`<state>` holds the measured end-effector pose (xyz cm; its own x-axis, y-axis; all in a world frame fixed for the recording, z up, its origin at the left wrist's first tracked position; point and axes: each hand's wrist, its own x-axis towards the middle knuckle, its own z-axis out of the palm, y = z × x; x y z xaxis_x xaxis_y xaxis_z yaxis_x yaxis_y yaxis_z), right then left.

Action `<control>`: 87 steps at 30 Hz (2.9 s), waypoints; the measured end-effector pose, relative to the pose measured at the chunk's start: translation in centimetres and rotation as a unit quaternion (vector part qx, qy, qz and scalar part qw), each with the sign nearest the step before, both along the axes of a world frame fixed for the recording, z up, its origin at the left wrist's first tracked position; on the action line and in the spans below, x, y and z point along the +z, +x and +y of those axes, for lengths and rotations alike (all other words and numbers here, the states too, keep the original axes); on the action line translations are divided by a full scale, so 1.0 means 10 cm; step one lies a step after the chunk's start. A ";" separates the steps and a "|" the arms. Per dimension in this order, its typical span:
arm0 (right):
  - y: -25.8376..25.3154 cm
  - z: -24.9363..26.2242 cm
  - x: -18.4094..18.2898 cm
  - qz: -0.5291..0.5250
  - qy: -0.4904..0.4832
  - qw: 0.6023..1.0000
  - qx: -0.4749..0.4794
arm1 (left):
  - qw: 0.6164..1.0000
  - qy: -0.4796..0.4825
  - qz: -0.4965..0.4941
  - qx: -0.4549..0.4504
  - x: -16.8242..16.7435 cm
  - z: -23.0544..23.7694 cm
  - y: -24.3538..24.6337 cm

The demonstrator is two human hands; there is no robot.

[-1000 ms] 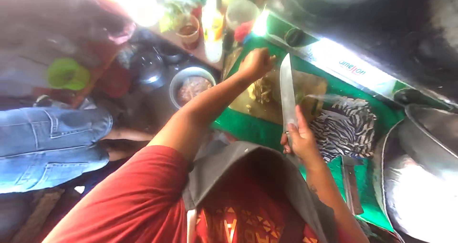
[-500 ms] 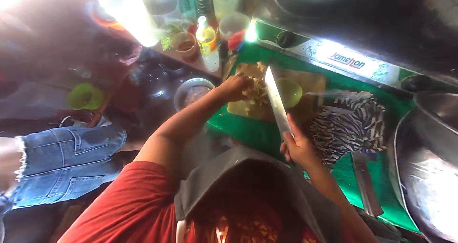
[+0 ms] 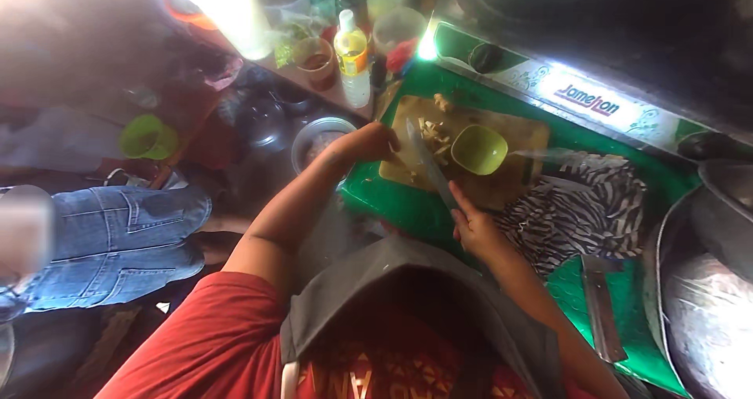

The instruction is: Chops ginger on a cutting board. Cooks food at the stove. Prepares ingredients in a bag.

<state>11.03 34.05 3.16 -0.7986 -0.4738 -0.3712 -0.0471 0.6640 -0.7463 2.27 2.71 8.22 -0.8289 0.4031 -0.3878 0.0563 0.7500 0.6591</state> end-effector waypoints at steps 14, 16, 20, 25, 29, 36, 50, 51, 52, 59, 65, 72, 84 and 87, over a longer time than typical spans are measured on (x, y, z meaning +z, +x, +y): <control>-0.22 -0.21 0.01 0.047 0.035 0.996 0.064 | 0.997 0.034 0.002 0.064 -0.10 -0.14 0.01; -0.22 -0.13 0.00 0.036 0.031 0.998 0.046 | 0.997 0.031 0.028 0.057 -0.26 -0.05 -0.05; -0.13 0.02 0.08 0.014 -0.002 1.000 0.000 | 0.992 -0.035 0.103 0.062 -0.40 0.09 -0.09; -0.04 0.05 0.16 -0.032 -0.031 0.998 -0.054 | 0.980 -0.042 0.168 0.103 -0.39 0.16 -0.15; 0.01 0.01 0.19 -0.053 -0.051 0.995 -0.069 | 0.980 -0.082 0.148 0.103 -0.44 0.35 -0.20; 0.05 0.00 0.14 0.017 0.023 0.999 -0.016 | 0.975 -0.103 0.150 0.130 -0.46 0.41 -0.09; 0.02 -0.33 0.38 0.024 0.254 0.964 0.071 | 0.968 -0.153 0.151 0.129 -0.50 0.46 -0.10; -0.03 -0.32 0.39 0.002 0.220 0.974 0.057 | 0.968 -0.150 0.155 0.127 -0.50 0.47 -0.10; -0.08 -0.27 0.40 -0.039 0.173 0.983 0.038 | 0.969 -0.140 0.159 0.125 -0.51 0.48 -0.09; 0.01 0.03 0.39 -0.042 0.058 0.997 -0.035 | 0.968 -0.046 0.239 0.054 -0.35 0.52 0.21; 0.17 0.10 0.28 0.024 0.078 0.996 0.031 | 0.984 -0.068 0.156 -0.045 -0.39 0.67 0.53; 0.15 0.13 0.20 0.019 0.086 0.996 -0.006 | 0.954 0.057 0.293 0.037 -0.58 0.75 0.41; 0.29 0.21 0.12 0.106 0.048 0.993 0.012 | 0.937 -0.070 0.340 0.034 -0.73 0.69 0.46; 0.31 0.23 0.08 0.122 0.043 0.991 0.023 | 0.937 -0.069 0.342 0.034 -0.73 0.70 0.46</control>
